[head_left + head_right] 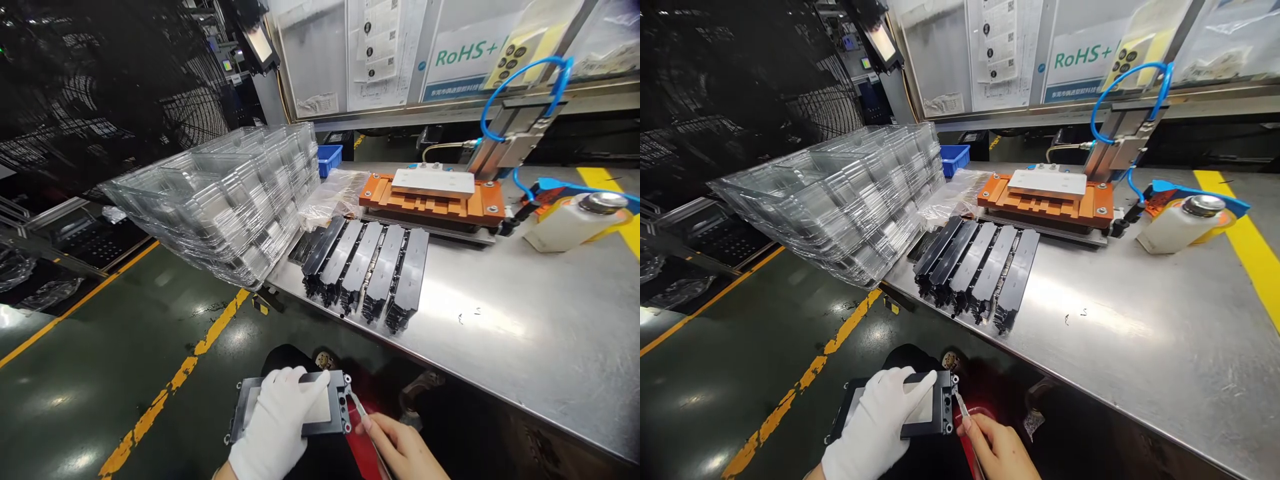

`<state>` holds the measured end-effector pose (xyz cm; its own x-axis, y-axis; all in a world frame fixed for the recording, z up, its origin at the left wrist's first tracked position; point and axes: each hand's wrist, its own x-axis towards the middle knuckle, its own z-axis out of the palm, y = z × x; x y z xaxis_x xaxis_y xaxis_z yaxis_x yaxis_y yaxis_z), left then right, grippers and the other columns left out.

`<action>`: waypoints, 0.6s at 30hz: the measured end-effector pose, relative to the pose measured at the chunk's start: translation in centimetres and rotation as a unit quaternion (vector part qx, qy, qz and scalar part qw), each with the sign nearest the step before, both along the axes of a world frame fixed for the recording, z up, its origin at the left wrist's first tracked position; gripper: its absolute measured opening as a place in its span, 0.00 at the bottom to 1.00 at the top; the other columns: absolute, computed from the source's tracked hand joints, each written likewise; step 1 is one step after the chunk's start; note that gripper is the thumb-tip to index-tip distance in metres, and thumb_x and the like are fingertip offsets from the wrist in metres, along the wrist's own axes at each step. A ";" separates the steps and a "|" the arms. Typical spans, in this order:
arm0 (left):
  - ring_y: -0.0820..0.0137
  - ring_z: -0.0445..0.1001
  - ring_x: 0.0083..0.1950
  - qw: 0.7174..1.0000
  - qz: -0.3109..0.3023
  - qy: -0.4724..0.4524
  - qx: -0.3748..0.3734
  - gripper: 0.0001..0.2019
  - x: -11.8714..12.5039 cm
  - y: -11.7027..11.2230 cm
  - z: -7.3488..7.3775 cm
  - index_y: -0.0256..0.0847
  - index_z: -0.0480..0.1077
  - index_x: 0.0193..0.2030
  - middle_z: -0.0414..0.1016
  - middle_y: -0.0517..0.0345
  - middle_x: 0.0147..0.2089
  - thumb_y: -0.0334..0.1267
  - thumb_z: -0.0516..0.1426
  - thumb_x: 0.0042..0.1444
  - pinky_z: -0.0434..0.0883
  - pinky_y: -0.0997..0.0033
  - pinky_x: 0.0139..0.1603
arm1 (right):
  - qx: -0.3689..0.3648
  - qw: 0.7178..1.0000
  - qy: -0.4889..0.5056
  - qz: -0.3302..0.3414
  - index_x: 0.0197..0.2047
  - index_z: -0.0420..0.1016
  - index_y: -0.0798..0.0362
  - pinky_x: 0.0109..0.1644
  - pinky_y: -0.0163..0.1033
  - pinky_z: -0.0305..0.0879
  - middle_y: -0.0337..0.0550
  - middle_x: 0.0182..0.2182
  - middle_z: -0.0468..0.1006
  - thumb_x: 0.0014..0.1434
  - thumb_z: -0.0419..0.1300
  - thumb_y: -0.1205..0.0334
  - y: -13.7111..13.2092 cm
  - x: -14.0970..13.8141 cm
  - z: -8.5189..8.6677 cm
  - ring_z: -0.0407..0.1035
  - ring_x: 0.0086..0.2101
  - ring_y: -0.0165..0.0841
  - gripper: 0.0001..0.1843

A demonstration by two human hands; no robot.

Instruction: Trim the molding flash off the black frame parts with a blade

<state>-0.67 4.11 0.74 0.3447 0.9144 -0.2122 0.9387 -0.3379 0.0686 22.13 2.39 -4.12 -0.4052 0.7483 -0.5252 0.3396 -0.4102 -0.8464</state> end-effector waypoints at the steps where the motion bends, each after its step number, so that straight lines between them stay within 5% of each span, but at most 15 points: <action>1: 0.48 0.67 0.60 1.000 -0.002 0.001 0.001 0.43 0.0 0.0 0.0 0.59 0.54 0.69 0.68 0.44 0.60 0.25 0.55 0.45 0.63 0.41 0.60 | 0.009 1.000 -0.002 -0.001 0.37 0.77 0.50 0.26 0.35 0.60 0.33 0.14 0.65 0.58 0.40 0.25 0.0 0.0 -0.1 0.63 0.17 0.32 0.40; 11: 0.48 0.67 0.60 1.000 -0.007 0.007 0.007 0.43 -0.1 0.0 -0.2 0.60 0.54 0.69 0.68 0.45 0.61 0.25 0.56 0.45 0.63 0.41 0.60 | 0.075 0.993 -0.071 0.051 0.37 0.79 0.50 0.33 0.37 0.63 0.38 0.17 0.73 0.65 0.40 0.35 0.1 -0.3 0.1 0.71 0.25 0.37 0.34; 18: 0.47 0.69 0.58 1.000 -0.005 0.009 0.006 0.43 0.0 -0.1 0.1 0.59 0.54 0.69 0.69 0.43 0.61 0.25 0.55 0.45 0.65 0.40 0.58 | 0.080 0.994 -0.066 0.045 0.36 0.80 0.49 0.37 0.37 0.63 0.41 0.29 0.81 0.66 0.43 0.37 0.1 -0.1 0.3 0.74 0.31 0.38 0.32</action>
<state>-0.65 4.03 0.88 0.3493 0.9139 -0.2067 0.9366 -0.3472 0.0472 22.03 2.51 -3.86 -0.4092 0.7909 -0.4551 0.4816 -0.2364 -0.8439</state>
